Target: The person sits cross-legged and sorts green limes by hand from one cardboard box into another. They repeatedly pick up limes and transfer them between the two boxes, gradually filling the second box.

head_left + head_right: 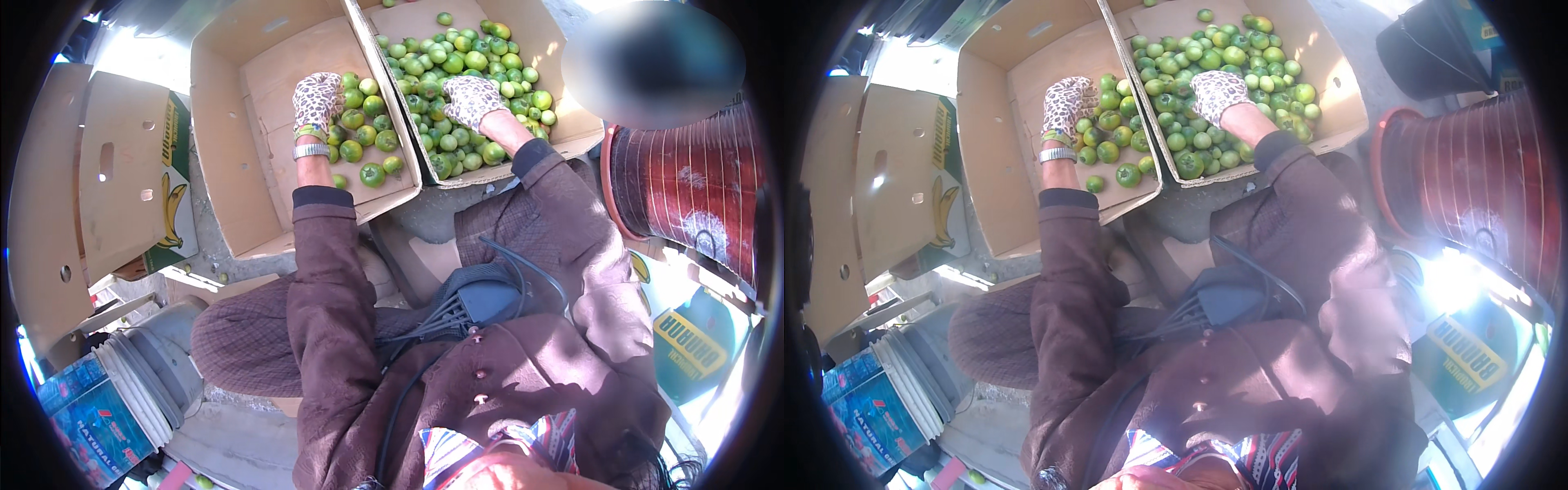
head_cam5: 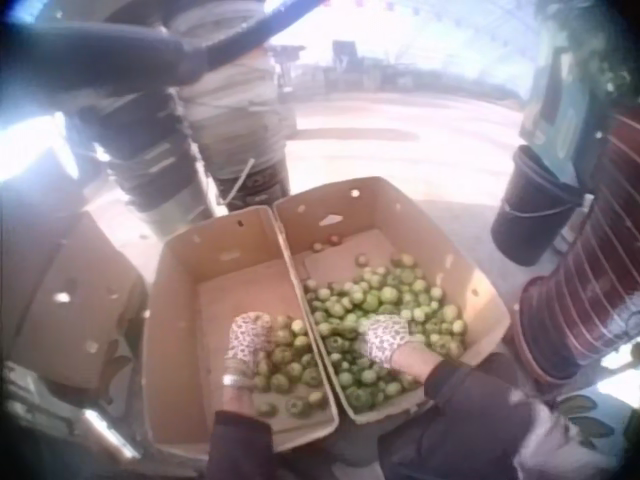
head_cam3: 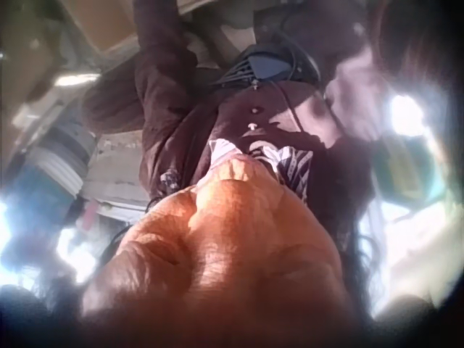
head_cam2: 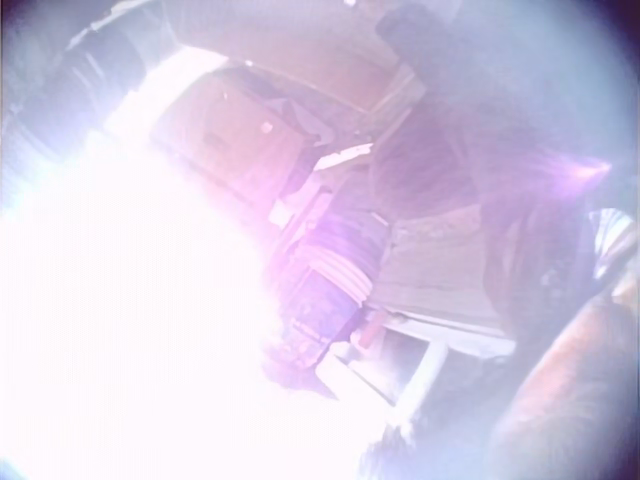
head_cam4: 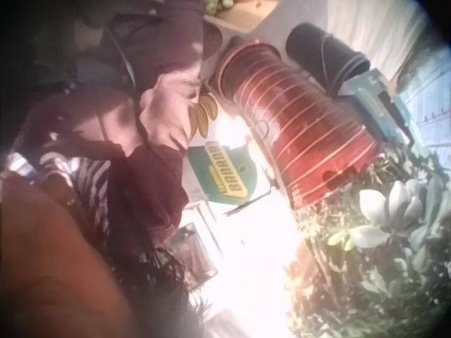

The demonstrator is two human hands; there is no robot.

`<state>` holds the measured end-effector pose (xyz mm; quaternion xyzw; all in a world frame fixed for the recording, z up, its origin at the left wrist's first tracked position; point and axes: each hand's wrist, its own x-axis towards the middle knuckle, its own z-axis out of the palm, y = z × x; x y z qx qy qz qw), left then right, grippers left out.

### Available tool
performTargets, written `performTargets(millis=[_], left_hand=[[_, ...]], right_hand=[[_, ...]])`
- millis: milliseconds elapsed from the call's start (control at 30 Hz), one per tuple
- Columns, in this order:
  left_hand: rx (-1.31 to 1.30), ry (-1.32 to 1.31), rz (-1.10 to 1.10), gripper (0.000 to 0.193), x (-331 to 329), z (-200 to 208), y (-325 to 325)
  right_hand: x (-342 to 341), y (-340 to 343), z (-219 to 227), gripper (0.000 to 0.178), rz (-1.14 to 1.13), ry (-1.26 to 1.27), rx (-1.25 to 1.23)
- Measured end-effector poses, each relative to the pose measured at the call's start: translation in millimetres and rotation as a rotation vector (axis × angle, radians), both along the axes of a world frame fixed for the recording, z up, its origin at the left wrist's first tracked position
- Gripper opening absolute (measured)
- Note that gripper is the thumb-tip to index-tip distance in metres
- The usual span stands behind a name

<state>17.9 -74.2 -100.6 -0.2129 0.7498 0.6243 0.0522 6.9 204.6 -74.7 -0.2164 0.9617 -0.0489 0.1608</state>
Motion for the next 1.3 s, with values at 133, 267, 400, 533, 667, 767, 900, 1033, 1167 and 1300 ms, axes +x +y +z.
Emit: performTargets(millis=[133,267,400,533,667,767,900,1033,1167,1300], left_hand=[[0.045,0.057,0.091,0.024,1.9,6.7,-0.9],[0.137,0.119,0.150,0.024,2.1,21.2,5.6],[0.411,0.187,0.049,0.022,4.6,35.3,13.5],[-0.106,0.524,-0.187,0.023,10.8,34.2,6.4],[-0.579,0.656,-0.422,0.025,13.2,59.8,24.2],[-0.134,0.526,-0.300,0.024,21.1,54.0,18.9],[-0.173,0.241,-0.543,0.021,14.0,28.7,1.4],[-1.099,0.355,-1.386,0.040,4.8,-19.3,1.7],[-0.586,-0.130,-1.176,0.042,4.1,-84.3,-12.8],[-0.955,-0.108,-1.144,0.018,14.0,-77.7,-2.0]], right_hand=[[2.3,-32.3,-2.0,0.041,-0.052,-0.121,0.155],[0.1,-23.9,-32.0,0.043,-0.019,-0.033,0.111],[-6.9,-18.0,-9.2,0.049,-0.126,-0.061,0.036],[0.8,-31.4,41.2,0.052,-0.135,0.499,-0.520],[11.4,-67.8,69.4,0.046,0.146,0.619,-0.653],[18.4,-77.8,51.5,0.046,0.243,0.665,-0.646],[24.4,-42.1,41.6,0.042,0.125,0.521,-0.712],[31.4,5.8,20.0,0.031,0.025,0.480,-0.564],[31.6,8.4,7.3,0.029,0.050,0.486,-0.523],[29.8,22.6,3.7,0.028,0.031,0.510,-0.547]])
